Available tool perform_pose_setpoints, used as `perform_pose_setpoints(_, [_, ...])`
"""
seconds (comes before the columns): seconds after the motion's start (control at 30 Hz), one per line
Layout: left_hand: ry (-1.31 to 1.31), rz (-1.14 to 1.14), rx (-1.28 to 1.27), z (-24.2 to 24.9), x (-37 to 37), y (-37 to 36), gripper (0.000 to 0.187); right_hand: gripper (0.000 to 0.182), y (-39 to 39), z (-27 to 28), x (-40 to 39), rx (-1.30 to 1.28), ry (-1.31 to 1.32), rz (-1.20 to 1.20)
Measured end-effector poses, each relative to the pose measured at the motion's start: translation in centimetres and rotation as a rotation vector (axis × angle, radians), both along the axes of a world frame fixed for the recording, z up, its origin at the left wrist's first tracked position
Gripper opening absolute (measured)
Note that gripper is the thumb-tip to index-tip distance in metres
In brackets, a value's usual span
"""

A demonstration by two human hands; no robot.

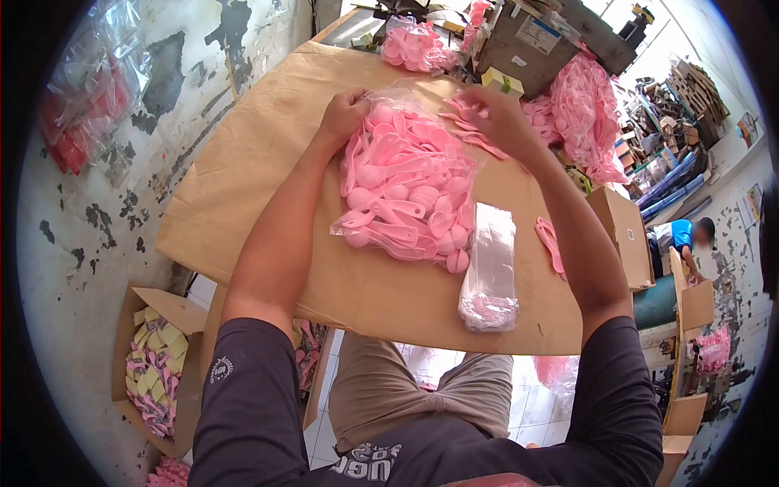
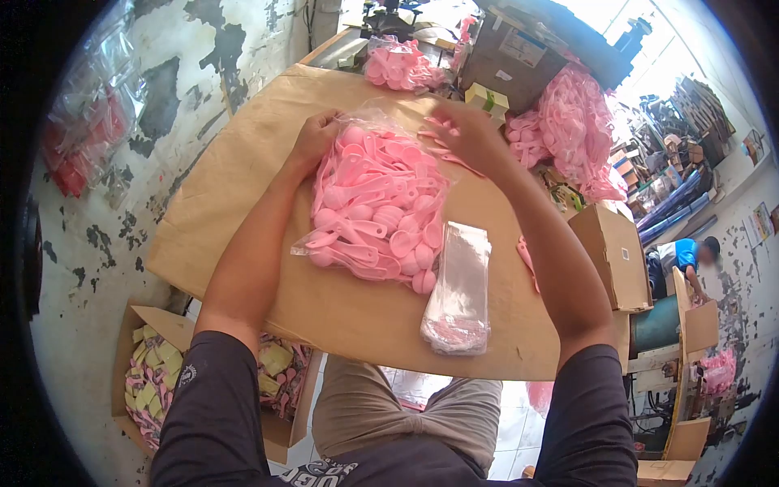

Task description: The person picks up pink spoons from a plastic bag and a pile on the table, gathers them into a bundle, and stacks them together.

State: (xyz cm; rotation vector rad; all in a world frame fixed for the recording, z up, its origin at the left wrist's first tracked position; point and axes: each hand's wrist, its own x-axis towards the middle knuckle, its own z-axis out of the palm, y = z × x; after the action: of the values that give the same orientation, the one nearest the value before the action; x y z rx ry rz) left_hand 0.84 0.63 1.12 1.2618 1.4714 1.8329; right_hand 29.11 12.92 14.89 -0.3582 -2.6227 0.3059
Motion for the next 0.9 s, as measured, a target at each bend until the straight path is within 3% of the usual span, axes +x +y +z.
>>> perform_pose_setpoints(0.1, [-0.102, -0.088, 0.02, 1.1, 0.6, -0.8, 0.023, 0.038, -1.5, -1.5, -4.1, -0.145, -0.133, 0.175])
perform_pose_setpoints(0.17, [-0.175, -0.129, 0.055, 1.1, 0.7, -0.8, 0.024, 0.042, -3.2, -2.3, -6.3, 0.048, -0.117, 0.291])
perform_pose_setpoints(0.27, [-0.194, -0.15, 0.042, 1.5, 1.0, -1.1, 0.026, 0.04, -5.0, -2.8, -8.2, 0.029, -0.146, 0.202])
perform_pose_setpoints(0.6, [-0.202, -0.15, 0.056, 1.2, 0.6, -0.7, 0.024, 0.026, -3.3, -1.3, -6.0, -0.03, -0.207, 0.264])
perform_pose_setpoints(0.67, [-0.215, -0.133, 0.038, 1.3, 0.9, -0.8, 0.023, 0.021, -3.5, -0.2, -4.5, -0.272, -0.143, 0.237])
perform_pose_setpoints(0.9, [-0.183, -0.133, 0.039, 1.3, 0.9, -0.8, 0.023, 0.017, 0.3, 1.5, -0.4, -0.596, 0.207, 0.217])
